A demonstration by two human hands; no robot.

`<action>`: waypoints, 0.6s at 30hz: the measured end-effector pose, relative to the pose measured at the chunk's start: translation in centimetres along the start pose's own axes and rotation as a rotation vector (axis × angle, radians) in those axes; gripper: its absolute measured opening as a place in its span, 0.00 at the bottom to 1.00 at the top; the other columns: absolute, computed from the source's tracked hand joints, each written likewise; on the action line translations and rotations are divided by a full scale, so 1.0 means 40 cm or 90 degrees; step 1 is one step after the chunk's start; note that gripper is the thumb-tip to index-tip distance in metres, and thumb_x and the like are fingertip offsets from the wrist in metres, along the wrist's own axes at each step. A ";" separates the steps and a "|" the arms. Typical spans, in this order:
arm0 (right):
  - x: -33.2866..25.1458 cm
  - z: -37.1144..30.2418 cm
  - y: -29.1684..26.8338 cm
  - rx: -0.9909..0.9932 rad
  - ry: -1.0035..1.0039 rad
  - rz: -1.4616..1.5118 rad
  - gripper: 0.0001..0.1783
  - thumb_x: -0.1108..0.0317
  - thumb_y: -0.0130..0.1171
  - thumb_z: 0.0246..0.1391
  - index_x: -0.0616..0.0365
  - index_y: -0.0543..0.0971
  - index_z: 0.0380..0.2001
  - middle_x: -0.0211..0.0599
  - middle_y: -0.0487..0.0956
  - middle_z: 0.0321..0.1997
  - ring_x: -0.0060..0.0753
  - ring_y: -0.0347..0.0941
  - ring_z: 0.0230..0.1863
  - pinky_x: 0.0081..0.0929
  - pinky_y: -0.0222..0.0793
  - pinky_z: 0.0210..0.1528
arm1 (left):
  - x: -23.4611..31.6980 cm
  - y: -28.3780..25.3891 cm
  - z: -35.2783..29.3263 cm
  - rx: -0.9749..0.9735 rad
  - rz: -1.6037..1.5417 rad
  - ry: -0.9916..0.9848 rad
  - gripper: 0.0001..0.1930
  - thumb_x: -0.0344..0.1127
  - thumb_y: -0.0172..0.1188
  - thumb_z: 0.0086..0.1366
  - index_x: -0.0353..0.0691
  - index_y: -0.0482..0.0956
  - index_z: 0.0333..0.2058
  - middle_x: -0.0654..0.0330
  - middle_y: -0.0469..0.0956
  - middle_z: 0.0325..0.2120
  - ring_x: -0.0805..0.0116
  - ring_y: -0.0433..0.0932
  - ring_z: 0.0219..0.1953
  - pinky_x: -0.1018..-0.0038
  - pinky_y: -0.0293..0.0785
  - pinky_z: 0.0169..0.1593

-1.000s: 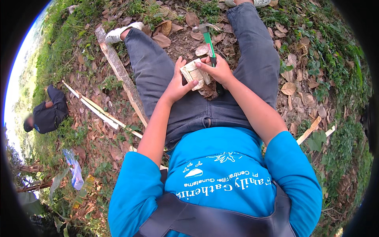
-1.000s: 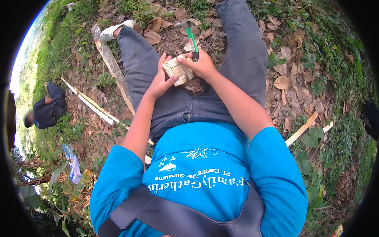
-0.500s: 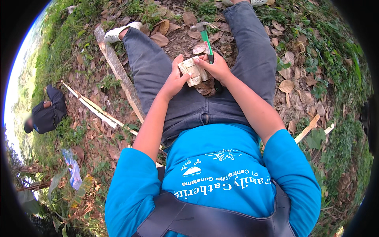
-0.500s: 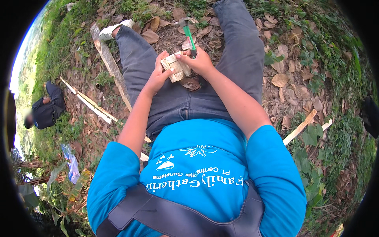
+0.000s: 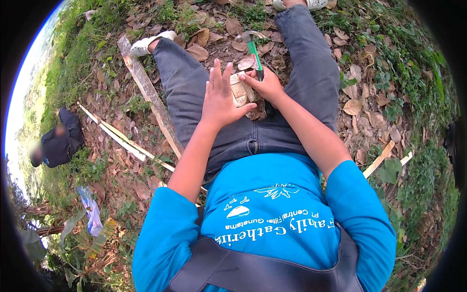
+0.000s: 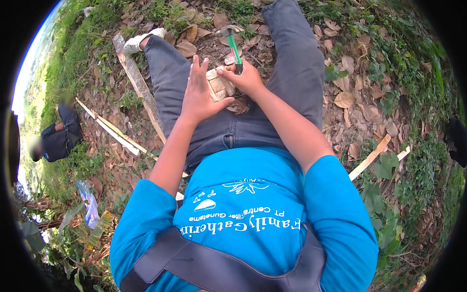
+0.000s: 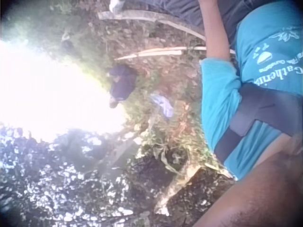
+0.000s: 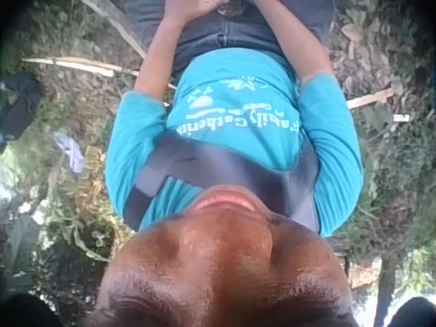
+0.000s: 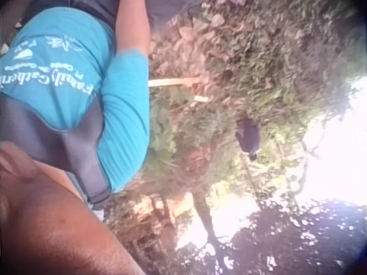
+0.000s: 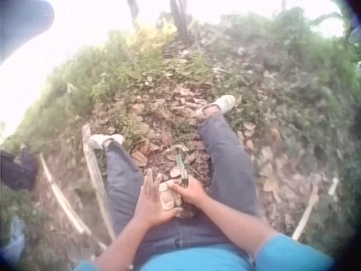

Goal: The person sits on the ground and uses a small hammer to chip away at a rectangular block of wood, shaping it by repeatedly striking the edges. The person also handles a long, thin strip of wood, fitting it into a notch on the block.

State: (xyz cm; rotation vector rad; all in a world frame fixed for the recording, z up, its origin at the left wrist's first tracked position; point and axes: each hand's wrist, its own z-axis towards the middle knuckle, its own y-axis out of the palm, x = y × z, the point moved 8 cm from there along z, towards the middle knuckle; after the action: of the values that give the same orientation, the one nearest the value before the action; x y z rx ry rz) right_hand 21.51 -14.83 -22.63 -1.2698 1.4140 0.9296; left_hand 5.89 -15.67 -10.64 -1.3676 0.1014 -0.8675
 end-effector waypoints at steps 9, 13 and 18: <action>-0.032 -0.008 -0.059 0.090 0.121 0.221 0.34 0.36 0.60 0.61 0.59 0.74 0.50 0.34 0.82 0.36 0.12 0.62 0.16 0.17 0.60 0.16 | -0.322 -0.065 -0.069 0.119 -0.213 -0.211 0.47 0.46 0.77 0.56 0.37 0.63 0.69 0.48 0.74 0.56 0.52 0.74 0.59 0.61 0.68 0.64; 0.007 0.008 -0.164 0.223 0.120 0.344 0.38 0.35 0.60 0.60 0.61 0.69 0.51 0.42 0.83 0.41 0.13 0.61 0.16 0.17 0.64 0.18 | -0.381 -0.152 -0.150 0.217 -0.807 -0.360 0.39 0.42 0.66 0.68 0.35 0.58 0.71 0.54 0.71 0.62 0.61 0.73 0.62 0.64 0.68 0.66; 0.029 0.042 -0.161 0.229 0.173 0.381 0.32 0.34 0.57 0.62 0.54 0.68 0.46 0.35 0.84 0.36 0.10 0.61 0.16 0.15 0.63 0.18 | -0.343 -0.217 -0.188 0.289 -1.203 -0.257 0.39 0.58 0.56 0.70 0.41 0.60 0.71 0.52 0.68 0.66 0.52 0.67 0.68 0.50 0.65 0.68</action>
State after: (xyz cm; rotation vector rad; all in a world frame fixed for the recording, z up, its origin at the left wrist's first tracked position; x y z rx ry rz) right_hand 28.16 -14.53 -23.70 -0.7236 2.1329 0.8461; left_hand -11.83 -13.23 -10.54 -0.8548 -1.8354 -1.8684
